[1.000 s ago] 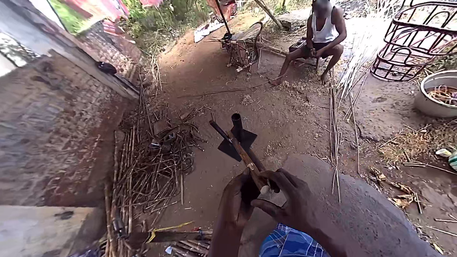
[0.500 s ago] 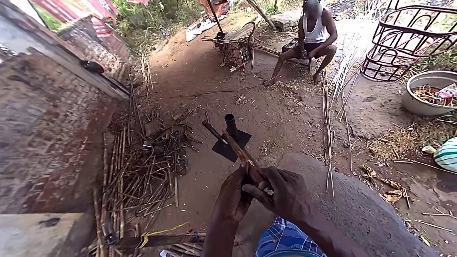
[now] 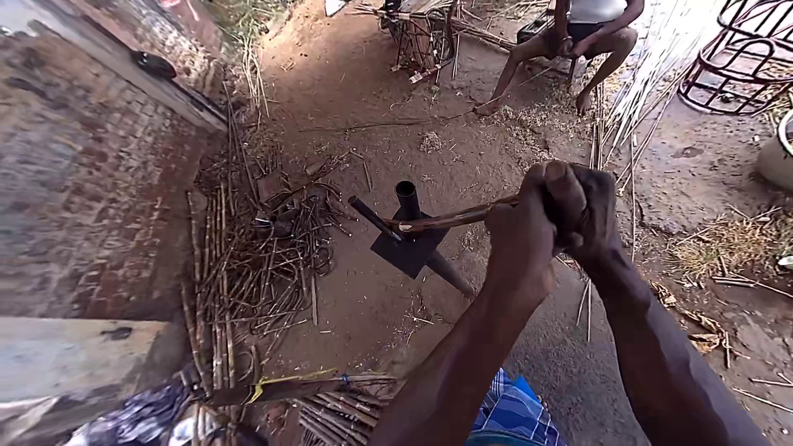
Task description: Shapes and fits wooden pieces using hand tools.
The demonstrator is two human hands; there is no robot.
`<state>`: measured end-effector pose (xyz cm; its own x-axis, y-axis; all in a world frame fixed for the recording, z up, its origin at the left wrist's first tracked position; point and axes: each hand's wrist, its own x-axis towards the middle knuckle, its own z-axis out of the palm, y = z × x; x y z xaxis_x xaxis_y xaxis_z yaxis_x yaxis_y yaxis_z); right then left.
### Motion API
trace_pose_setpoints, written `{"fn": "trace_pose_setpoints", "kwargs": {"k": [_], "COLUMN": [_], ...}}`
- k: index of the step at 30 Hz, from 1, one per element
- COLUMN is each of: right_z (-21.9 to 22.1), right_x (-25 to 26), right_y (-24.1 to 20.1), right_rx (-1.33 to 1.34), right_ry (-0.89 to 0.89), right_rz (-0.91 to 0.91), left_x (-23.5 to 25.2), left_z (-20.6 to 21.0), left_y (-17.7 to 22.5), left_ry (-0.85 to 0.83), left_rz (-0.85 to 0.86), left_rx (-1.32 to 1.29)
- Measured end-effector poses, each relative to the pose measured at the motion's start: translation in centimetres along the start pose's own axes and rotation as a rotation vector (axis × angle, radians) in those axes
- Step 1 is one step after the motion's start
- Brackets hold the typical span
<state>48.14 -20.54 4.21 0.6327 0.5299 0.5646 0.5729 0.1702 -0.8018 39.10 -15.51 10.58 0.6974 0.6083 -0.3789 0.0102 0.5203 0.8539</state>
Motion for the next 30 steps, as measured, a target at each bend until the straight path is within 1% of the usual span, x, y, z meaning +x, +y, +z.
{"fn": "trace_pose_setpoints", "kwargs": {"k": [1,2,4,5,7,9,11,15,17,20,23,25,27,30], "right_z": [0.4,1.1,2.0,2.7,4.3,5.8,7.3,9.4,9.5,9.4,9.1,8.9,8.5,7.6], "right_x": [0.2,-0.4,-2.8,-4.7,-9.2,-12.4,-14.8,-16.4,-16.3,-16.3,-16.3,-16.0,-15.8,-15.2], "right_y": [0.2,-0.6,-3.1,-4.1,-5.8,-7.3,-8.7,-10.0,-10.3,-10.6,-11.3,-11.5,-11.3,-11.2], "right_rx": [0.029,-0.013,-0.251,-0.371,-0.485,-0.455,-0.393,-0.374,-0.397,-0.411,-0.394,-0.423,-0.442,-0.442], "right_ry": [0.005,0.006,0.041,0.039,-0.035,-0.071,-0.081,-0.052,-0.06,-0.113,-0.102,-0.087,-0.075,-0.069], "right_rz": [-0.026,-0.066,-0.165,-0.188,-0.206,-0.187,-0.148,-0.105,-0.118,-0.194,-0.15,-0.103,-0.11,-0.106], "left_x": [0.0,-1.1,-4.3,-5.7,-7.9,-8.5,-9.7,-11.1,-11.0,-10.3,-10.1,-10.3,-10.5,-10.3], "left_z": [-0.1,-1.2,-5.2,-7.8,-12.7,-15.9,-17.8,-19.1,-19.2,-19.4,-19.3,-18.8,-18.1,-16.7], "left_y": [-0.1,0.2,1.0,0.7,-0.4,-1.3,-2.0,-2.2,-1.9,-1.6,-1.5,-1.4,-1.3,-0.7], "left_ry": [0.022,0.002,-0.154,-0.197,-0.159,-0.081,-0.018,-0.018,-0.045,-0.082,-0.109,-0.1,-0.069,-0.066], "left_rz": [0.0,-0.014,-0.064,-0.085,-0.109,-0.114,-0.107,-0.085,-0.085,-0.083,-0.09,-0.109,-0.14,-0.175], "left_rx": [0.024,0.05,0.068,0.052,-0.04,-0.132,-0.172,-0.207,-0.19,-0.097,-0.098,-0.125,-0.131,-0.066]}}
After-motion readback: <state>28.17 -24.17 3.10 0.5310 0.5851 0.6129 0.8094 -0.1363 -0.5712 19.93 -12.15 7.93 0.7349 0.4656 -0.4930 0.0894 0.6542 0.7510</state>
